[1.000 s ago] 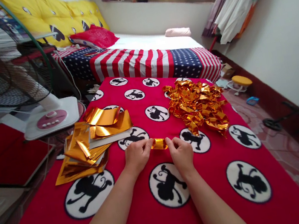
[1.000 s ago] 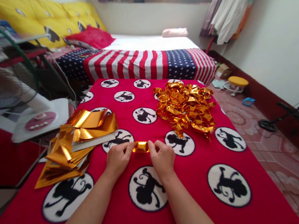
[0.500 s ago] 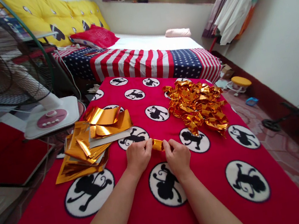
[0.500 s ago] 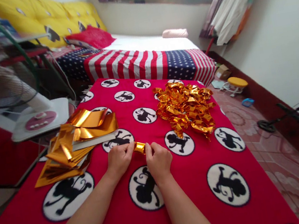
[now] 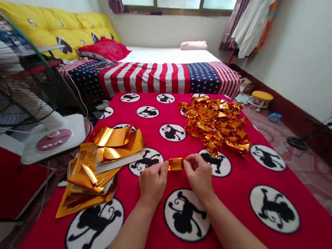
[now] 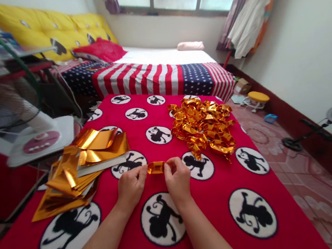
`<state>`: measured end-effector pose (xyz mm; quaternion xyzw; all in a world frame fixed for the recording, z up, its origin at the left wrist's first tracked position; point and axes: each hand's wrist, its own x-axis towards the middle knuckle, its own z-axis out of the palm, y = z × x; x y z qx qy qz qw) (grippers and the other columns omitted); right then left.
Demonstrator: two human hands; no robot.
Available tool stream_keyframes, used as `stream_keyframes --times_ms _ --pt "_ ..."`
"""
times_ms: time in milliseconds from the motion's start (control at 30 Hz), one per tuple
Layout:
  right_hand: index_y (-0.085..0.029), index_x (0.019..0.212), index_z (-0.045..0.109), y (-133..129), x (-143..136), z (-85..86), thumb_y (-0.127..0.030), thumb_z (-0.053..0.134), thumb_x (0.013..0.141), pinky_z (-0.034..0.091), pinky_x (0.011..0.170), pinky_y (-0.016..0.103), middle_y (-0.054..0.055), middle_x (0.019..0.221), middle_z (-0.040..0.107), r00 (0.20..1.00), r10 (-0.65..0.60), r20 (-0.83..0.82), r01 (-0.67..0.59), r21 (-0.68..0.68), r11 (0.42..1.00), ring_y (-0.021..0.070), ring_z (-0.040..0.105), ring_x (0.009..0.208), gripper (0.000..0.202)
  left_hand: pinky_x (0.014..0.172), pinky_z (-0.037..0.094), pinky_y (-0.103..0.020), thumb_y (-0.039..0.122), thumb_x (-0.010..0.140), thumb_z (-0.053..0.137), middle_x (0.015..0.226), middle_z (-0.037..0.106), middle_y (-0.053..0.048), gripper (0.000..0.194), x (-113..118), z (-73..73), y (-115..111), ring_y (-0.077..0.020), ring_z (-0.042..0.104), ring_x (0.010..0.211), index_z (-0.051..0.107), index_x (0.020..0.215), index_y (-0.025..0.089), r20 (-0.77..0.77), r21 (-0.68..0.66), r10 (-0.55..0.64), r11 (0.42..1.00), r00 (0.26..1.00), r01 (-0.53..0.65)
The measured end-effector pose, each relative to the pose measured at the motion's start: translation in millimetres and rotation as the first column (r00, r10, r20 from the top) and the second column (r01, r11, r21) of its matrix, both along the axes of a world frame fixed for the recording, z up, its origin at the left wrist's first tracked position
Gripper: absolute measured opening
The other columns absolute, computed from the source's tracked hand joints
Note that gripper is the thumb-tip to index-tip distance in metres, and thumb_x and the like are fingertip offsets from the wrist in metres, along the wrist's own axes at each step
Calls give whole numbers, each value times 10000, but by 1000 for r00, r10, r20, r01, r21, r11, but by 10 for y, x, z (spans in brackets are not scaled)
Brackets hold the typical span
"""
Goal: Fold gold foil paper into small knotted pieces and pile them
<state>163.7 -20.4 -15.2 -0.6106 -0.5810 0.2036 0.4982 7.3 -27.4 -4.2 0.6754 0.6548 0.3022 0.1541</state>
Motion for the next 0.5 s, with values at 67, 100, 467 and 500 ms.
stream_keyframes --times_ms 67,100,467,500 --pt "-202 798 568 189 133 31 -279 537 871 432 641 263 0 716 609 994 -81 72 77 57 995 148 562 635 111 562 238 -272 459 975 332 618 642 -40 520 -10 0 9 -137 545 585 570 604 185 24 -14 6 1000 1000 -6" --pt "-201 793 565 294 210 47 -281 540 869 434 658 273 4 720 606 985 -123 121 113 85 990 155 562 650 112 558 234 -273 466 972 331 602 628 -36 523 -15 -2 15 -136 534 572 555 592 185 34 -22 9 1000 999 -8" --pt "-192 945 552 189 367 12 -255 507 896 440 778 304 58 947 574 915 -261 308 198 222 955 174 551 797 92 553 243 -281 465 963 328 554 577 -27 509 -49 -53 55 -140 518 542 501 571 190 119 -31 32 999 992 -28" --pt "-198 915 566 124 324 0 -247 500 901 429 760 292 42 908 586 918 -196 345 142 176 974 169 548 788 84 553 247 -282 462 962 330 547 572 -26 507 -51 -56 60 -141 518 540 501 569 191 127 -30 38 999 991 -34"
